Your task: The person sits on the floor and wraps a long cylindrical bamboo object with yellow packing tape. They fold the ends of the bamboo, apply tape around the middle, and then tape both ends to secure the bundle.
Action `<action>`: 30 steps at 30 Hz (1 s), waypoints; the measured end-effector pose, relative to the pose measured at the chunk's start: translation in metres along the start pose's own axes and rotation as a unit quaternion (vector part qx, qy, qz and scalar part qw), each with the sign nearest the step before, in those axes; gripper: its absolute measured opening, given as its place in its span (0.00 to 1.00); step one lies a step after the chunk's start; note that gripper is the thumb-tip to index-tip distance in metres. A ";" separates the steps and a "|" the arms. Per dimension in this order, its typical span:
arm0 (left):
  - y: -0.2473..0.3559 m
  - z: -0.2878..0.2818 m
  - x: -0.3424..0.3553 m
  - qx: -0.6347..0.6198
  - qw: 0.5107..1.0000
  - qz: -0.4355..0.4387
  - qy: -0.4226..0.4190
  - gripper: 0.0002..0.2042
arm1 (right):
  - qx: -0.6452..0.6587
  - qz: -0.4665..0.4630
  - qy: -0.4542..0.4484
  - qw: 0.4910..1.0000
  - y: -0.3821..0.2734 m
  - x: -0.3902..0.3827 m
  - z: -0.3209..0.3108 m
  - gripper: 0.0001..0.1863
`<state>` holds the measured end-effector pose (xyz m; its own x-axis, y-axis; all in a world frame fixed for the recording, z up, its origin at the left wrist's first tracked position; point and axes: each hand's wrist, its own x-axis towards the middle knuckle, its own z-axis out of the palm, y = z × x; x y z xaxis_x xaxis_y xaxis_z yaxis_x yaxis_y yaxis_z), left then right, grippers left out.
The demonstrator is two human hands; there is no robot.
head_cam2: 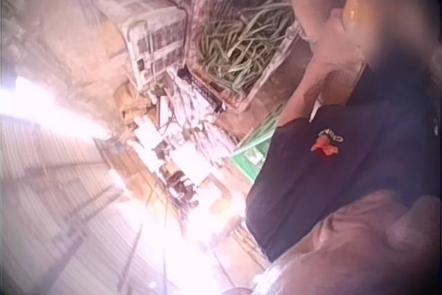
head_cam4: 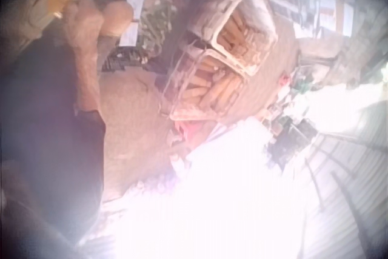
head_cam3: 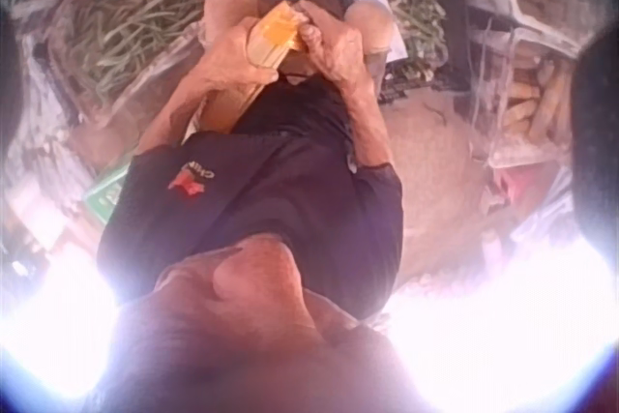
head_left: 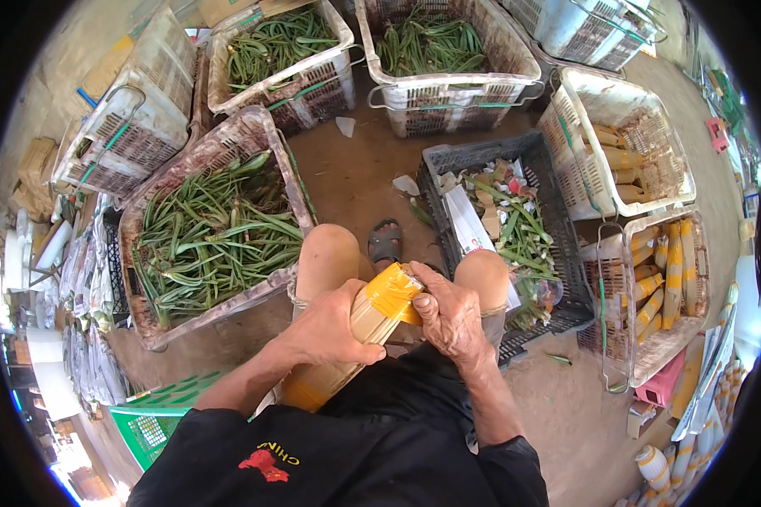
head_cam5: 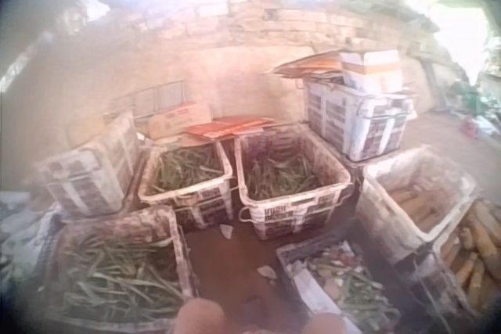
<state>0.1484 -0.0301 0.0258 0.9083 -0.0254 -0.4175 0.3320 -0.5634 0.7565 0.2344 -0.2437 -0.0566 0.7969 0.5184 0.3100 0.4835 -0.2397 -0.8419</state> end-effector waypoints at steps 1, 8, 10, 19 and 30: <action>0.000 0.000 0.000 -0.008 1.000 -0.006 -0.002 0.41 | 0.000 -0.028 0.013 1.000 0.003 0.000 0.001 0.25; -0.004 -0.004 0.002 -0.098 0.994 -0.011 -0.038 0.42 | -0.019 -0.026 0.002 0.999 -0.002 0.000 -0.004 0.27; -0.020 0.001 0.007 -0.124 0.989 0.000 -0.077 0.42 | -0.007 -0.024 -0.002 1.000 0.006 -0.002 -0.001 0.29; -0.041 0.006 0.042 -0.303 0.900 0.017 -0.314 0.42 | 0.112 -0.049 0.119 0.985 0.025 -0.010 0.024 0.27; 0.015 -0.033 0.017 0.039 0.993 0.057 -0.095 0.43 | 0.039 0.015 0.083 0.996 0.011 -0.004 0.013 0.21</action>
<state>0.1767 -0.0119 0.0467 0.8721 -0.2430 -0.4246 0.2031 -0.6098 0.7661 0.2321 -0.2379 -0.0723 0.8627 0.3680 0.3468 0.4338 -0.1859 -0.8816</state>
